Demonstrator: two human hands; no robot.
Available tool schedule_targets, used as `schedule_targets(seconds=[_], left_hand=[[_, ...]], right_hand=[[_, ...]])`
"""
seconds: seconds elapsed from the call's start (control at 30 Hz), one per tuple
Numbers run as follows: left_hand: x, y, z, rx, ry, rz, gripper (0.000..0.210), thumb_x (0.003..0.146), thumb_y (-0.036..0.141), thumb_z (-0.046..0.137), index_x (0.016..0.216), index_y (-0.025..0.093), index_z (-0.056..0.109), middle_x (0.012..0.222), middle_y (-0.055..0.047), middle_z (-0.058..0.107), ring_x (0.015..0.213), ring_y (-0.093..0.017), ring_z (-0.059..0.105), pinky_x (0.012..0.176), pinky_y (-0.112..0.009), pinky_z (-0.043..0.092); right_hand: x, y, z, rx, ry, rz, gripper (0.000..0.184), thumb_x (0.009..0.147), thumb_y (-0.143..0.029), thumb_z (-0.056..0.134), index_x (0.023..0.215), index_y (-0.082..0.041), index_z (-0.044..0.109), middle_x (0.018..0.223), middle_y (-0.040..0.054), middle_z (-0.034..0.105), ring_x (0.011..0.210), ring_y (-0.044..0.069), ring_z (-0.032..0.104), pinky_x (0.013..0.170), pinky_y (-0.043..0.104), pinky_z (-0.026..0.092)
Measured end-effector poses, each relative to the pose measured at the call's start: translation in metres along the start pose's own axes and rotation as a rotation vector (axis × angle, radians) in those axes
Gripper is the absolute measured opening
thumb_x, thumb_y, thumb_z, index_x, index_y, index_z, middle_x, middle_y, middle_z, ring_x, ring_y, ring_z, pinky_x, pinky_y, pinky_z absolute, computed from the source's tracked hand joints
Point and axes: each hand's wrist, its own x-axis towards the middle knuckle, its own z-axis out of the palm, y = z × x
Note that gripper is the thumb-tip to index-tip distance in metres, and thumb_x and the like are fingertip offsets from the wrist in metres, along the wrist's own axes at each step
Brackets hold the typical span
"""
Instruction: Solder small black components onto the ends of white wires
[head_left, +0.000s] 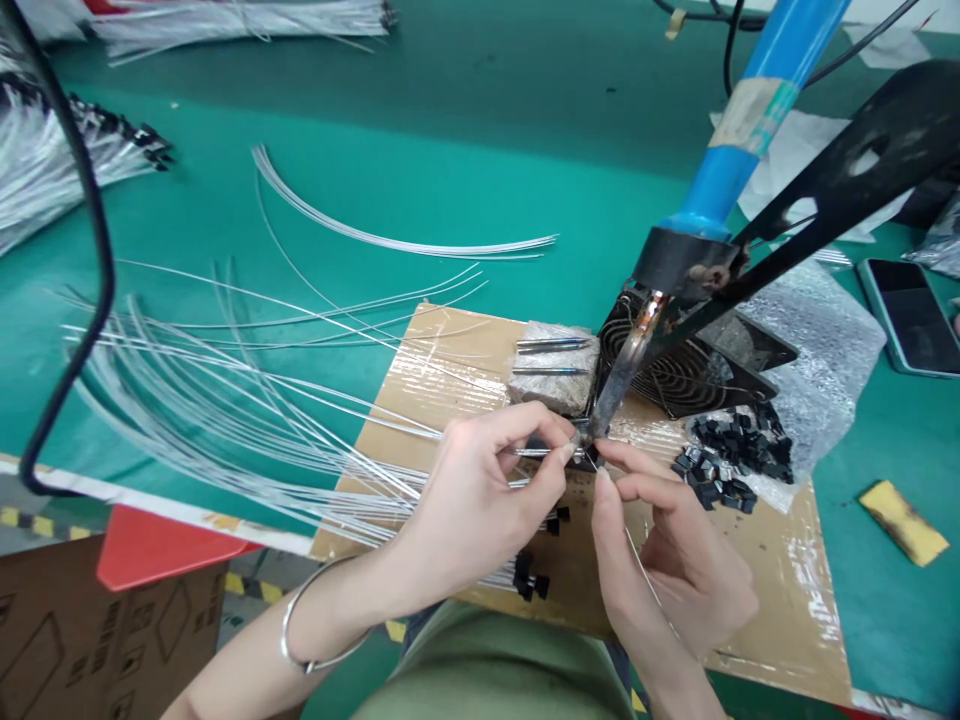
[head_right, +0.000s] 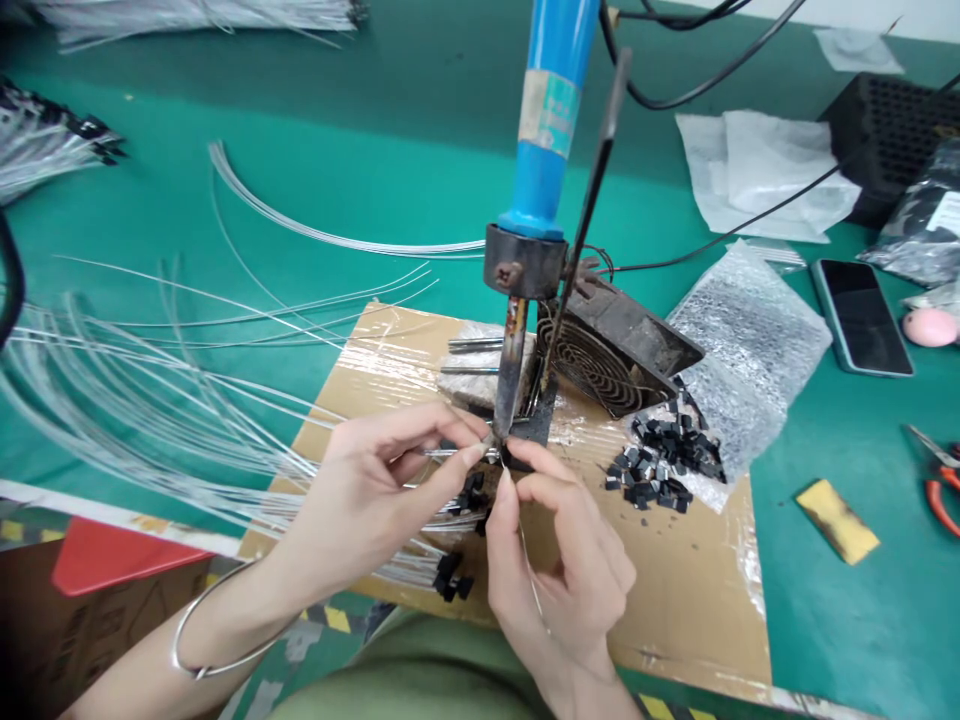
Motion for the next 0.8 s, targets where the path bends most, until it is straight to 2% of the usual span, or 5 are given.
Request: schedule_targets(seconds=[0.13, 0.27, 0.4, 0.6, 0.8], left_hand=[[0.0002, 0.0009, 0.0, -0.001, 0.002, 0.017, 0.015, 0.09, 0.022, 0.062, 0.079, 0.017, 0.071, 0.082, -0.007, 0.079, 0.076, -0.02, 0.074, 0.064, -0.029, 0.055], [0.0001, 0.0008, 0.001, 0.006, 0.007, 0.027, 0.016, 0.09, 0.022, 0.061, 0.079, 0.017, 0.071, 0.084, -0.008, 0.08, 0.078, -0.021, 0.075, 0.065, -0.029, 0.056], [0.0001, -0.0006, 0.0015, -0.001, 0.007, 0.016, 0.015, 0.09, 0.022, 0.062, 0.079, 0.017, 0.071, 0.084, -0.008, 0.08, 0.079, -0.021, 0.076, 0.066, -0.029, 0.057], [0.0003, 0.0001, 0.0008, 0.005, 0.001, 0.013, 0.015, 0.089, 0.021, 0.062, 0.079, 0.017, 0.072, 0.084, -0.007, 0.08, 0.079, -0.02, 0.075, 0.065, -0.028, 0.056], [0.0001, 0.0004, 0.0012, -0.002, -0.002, 0.029, 0.015, 0.09, 0.019, 0.062, 0.079, 0.016, 0.072, 0.083, -0.007, 0.08, 0.077, -0.019, 0.074, 0.065, -0.027, 0.055]], right_hand=[[0.0003, -0.0005, 0.0004, -0.057, 0.007, -0.042, 0.023, 0.09, 0.0, 0.077, 0.1, -0.02, 0.072, 0.111, 0.0052, 0.084, 0.098, 0.016, 0.082, 0.093, 0.025, 0.064], [0.0007, -0.0015, 0.0014, -0.053, 0.011, -0.033, 0.022, 0.09, 0.0, 0.077, 0.1, -0.019, 0.072, 0.11, 0.0057, 0.084, 0.098, 0.017, 0.082, 0.095, 0.026, 0.063], [0.0015, -0.0013, 0.0016, -0.044, 0.018, -0.029, 0.021, 0.09, -0.002, 0.076, 0.099, -0.021, 0.072, 0.108, 0.0058, 0.084, 0.095, 0.019, 0.083, 0.09, 0.029, 0.066], [0.002, -0.0013, 0.0011, -0.079, 0.022, -0.04, 0.02, 0.09, -0.004, 0.078, 0.099, -0.02, 0.072, 0.107, 0.0053, 0.084, 0.093, 0.017, 0.083, 0.09, 0.026, 0.066], [0.0035, -0.0021, 0.0037, -0.097, 0.043, -0.05, 0.016, 0.093, -0.008, 0.077, 0.098, -0.022, 0.073, 0.104, 0.006, 0.085, 0.087, 0.02, 0.083, 0.083, 0.031, 0.069]])
